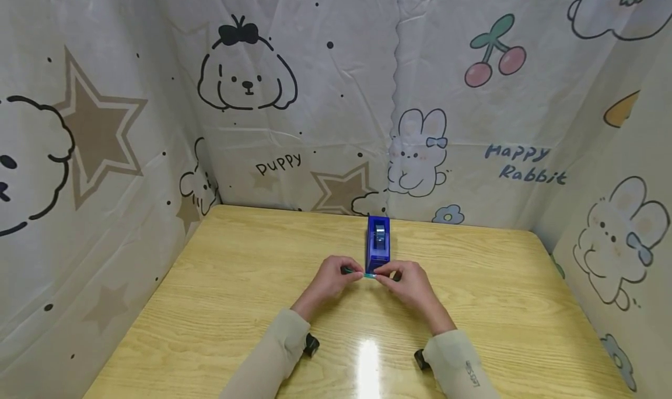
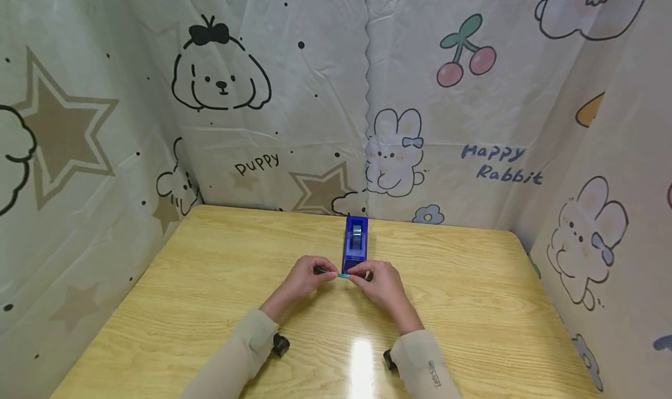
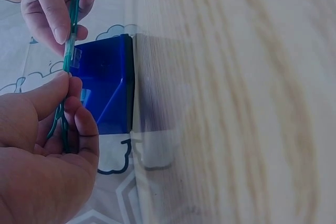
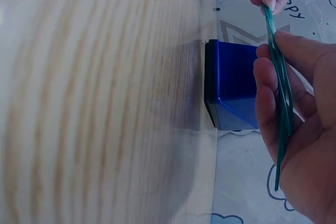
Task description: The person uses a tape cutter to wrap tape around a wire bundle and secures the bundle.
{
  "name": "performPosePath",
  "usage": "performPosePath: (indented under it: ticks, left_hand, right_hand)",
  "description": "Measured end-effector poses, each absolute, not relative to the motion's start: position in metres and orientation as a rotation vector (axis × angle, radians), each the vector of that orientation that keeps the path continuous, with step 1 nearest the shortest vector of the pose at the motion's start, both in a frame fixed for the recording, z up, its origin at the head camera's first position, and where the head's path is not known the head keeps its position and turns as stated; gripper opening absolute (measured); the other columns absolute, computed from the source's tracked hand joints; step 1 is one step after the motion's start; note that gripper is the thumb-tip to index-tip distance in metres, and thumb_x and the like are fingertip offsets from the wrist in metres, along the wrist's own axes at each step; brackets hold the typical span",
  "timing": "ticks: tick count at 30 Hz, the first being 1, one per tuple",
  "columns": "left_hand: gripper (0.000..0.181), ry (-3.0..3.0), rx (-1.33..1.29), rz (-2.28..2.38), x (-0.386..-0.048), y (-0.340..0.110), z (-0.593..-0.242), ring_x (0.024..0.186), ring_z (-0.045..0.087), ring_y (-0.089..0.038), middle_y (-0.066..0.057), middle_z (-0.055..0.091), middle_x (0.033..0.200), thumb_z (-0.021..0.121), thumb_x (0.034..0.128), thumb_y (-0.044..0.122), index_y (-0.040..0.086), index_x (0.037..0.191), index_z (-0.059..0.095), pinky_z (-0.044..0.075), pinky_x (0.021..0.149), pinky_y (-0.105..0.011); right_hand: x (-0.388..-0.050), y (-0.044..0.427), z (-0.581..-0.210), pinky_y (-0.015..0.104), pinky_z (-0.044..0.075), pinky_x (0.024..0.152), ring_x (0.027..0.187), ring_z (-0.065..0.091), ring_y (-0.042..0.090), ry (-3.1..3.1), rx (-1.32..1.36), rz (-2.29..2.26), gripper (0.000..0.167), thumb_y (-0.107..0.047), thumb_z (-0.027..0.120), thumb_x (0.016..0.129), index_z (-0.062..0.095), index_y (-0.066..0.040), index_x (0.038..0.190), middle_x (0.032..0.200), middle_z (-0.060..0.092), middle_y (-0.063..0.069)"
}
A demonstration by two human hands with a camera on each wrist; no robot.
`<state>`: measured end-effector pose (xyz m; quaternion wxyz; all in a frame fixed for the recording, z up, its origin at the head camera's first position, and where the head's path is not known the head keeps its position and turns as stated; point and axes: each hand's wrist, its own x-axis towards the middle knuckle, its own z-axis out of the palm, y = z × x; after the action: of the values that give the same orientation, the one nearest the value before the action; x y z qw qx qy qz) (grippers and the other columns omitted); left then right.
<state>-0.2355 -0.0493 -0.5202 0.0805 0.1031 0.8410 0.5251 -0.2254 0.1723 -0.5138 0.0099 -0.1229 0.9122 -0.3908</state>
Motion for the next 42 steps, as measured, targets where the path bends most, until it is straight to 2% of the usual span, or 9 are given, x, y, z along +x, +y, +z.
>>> performPosePath:
  ticks: [10,19,37,42]
  left_hand:
    - [0.007,2.535,0.329,1.558,-0.2358,-0.0505,-0.5198,0.088,0.059,-0.015,0.001,0.074,0.099,0.074,0.0968,0.015,0.014,0.094,0.08,0.05,0.078,-0.029]
    - [0.007,2.543,0.369,1.561,-0.2352,-0.0508,-0.5183,0.083,0.057,-0.014,-0.003,0.074,0.099,0.075,0.0965,0.015,0.01,0.098,0.08,0.049,0.072,-0.027]
    - [0.006,2.556,0.404,1.524,-0.2346,-0.0503,-0.5185,0.081,0.058,-0.013,-0.001,0.073,0.094,0.075,0.0964,0.016,0.012,0.095,0.079,0.049,0.072,-0.026]
    - [0.009,2.601,0.509,1.402,-0.2372,-0.0516,-0.5205,0.083,0.059,-0.011,0.001,0.073,0.097,0.073,0.099,0.02,0.015,0.102,0.078,0.052,0.077,-0.027]
  right_hand:
    - [-0.2256,0.1723,-0.5132,0.028,0.049,0.072,0.081,0.06,0.013,2.86,-0.424,-1.192,0.01,-0.022,0.08,0.092,0.083,-0.024,0.101,0.099,0.077,-0.007]
    - [-0.2275,0.1725,-0.5146,0.029,0.049,0.072,0.08,0.058,0.012,2.873,-0.437,-1.148,0.011,-0.023,0.082,0.09,0.083,-0.025,0.101,0.104,0.077,-0.006]
    - [-0.2263,0.1721,-0.5123,0.03,0.046,0.071,0.078,0.055,0.013,2.821,-0.437,-1.131,0.004,-0.022,0.08,0.093,0.081,-0.024,0.097,0.091,0.071,-0.009]
    - [-0.2244,0.1725,-0.5138,0.031,0.047,0.072,0.078,0.055,0.013,2.88,-0.465,-1.093,0.005,-0.022,0.08,0.093,0.081,-0.025,0.095,0.093,0.072,-0.009]
